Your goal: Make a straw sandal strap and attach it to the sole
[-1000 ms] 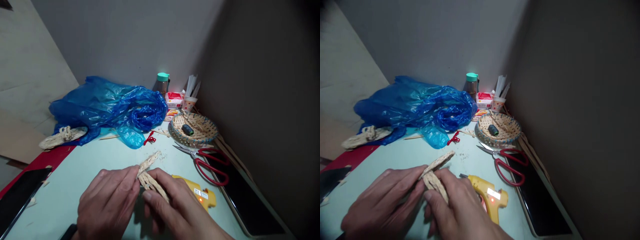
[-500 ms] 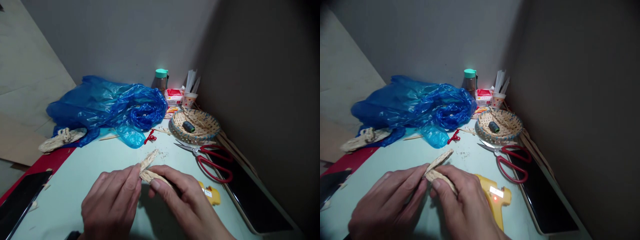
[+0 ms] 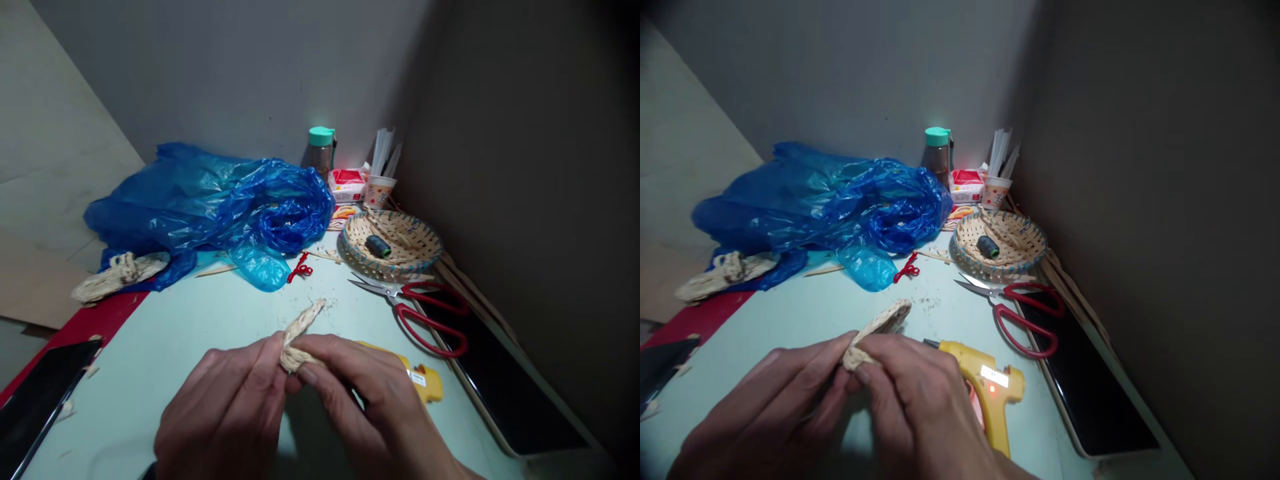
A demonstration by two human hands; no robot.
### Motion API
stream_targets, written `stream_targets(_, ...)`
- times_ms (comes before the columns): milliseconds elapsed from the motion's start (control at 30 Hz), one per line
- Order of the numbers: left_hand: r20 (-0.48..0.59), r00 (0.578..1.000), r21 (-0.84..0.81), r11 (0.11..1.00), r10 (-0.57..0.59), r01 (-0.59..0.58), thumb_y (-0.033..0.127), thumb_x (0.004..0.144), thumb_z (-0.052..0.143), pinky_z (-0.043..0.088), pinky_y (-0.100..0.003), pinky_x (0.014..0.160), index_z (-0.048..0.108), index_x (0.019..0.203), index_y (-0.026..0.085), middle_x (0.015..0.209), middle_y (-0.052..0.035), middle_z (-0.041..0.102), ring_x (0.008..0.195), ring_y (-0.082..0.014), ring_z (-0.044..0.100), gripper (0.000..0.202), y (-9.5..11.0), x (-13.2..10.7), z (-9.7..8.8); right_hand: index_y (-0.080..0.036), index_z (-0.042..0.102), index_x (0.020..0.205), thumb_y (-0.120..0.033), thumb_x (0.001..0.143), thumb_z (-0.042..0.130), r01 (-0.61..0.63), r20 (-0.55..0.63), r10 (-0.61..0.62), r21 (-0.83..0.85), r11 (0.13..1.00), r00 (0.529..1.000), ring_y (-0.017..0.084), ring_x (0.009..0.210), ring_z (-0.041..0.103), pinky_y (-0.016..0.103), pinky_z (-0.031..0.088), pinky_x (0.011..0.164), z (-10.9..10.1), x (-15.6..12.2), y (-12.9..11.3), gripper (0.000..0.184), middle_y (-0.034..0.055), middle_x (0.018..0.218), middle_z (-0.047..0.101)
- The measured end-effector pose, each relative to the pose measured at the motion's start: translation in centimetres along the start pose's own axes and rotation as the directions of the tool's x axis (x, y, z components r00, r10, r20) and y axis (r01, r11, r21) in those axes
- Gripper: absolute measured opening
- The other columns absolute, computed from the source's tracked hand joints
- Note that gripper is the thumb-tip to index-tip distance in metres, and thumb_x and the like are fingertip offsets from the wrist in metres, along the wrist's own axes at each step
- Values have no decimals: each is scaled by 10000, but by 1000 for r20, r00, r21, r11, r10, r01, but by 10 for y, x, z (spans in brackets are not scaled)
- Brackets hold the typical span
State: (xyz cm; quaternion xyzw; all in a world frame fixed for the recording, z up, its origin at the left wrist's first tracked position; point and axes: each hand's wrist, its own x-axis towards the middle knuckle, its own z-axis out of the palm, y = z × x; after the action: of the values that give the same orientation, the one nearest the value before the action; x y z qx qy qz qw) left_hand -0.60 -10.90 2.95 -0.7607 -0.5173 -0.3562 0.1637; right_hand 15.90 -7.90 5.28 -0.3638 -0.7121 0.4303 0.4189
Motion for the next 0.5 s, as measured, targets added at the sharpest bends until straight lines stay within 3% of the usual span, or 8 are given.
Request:
stream_targets(133,-23,998,85,995,61,-59,117,905,564,498,-337,754,674,912,189,929,-41,800,814,-182,731,131,-4,6,-2,-249,683,1010,-247,986,494,-137,76,135,21,990,988,147,911,682,233,472,813,-2,2,-4,191,-9,1007,746)
stream_targets(300,-34,995,80,992,97,-94,110,885,613,497,-352,755,705,935,192,933,-29,811,834,-199,745,133,-5,6,-1,-235,537,888,-367,948,516,-311,53,318,-104,945,947,186,753,603,280,376,612,-6,-2,-7,147,7,785,682)
stream_targets(400,-19,994,71,992,110,-108,118,880,616,505,-339,756,700,896,207,939,-9,809,827,-182,742,124,-10,8,-6,-245,520,816,-433,974,446,-306,162,326,-139,942,931,182,704,570,290,350,621,-8,-1,-8,256,-5,719,643)
stream_targets(500,132,963,36,969,236,-243,151,907,557,509,-311,766,696,950,215,1029,-6,795,855,-158,738,159,-18,10,-13,-238,467,719,-457,1005,343,-278,251,309,-151,949,918,155,577,527,294,314,591,-7,3,-7,381,-25,588,554)
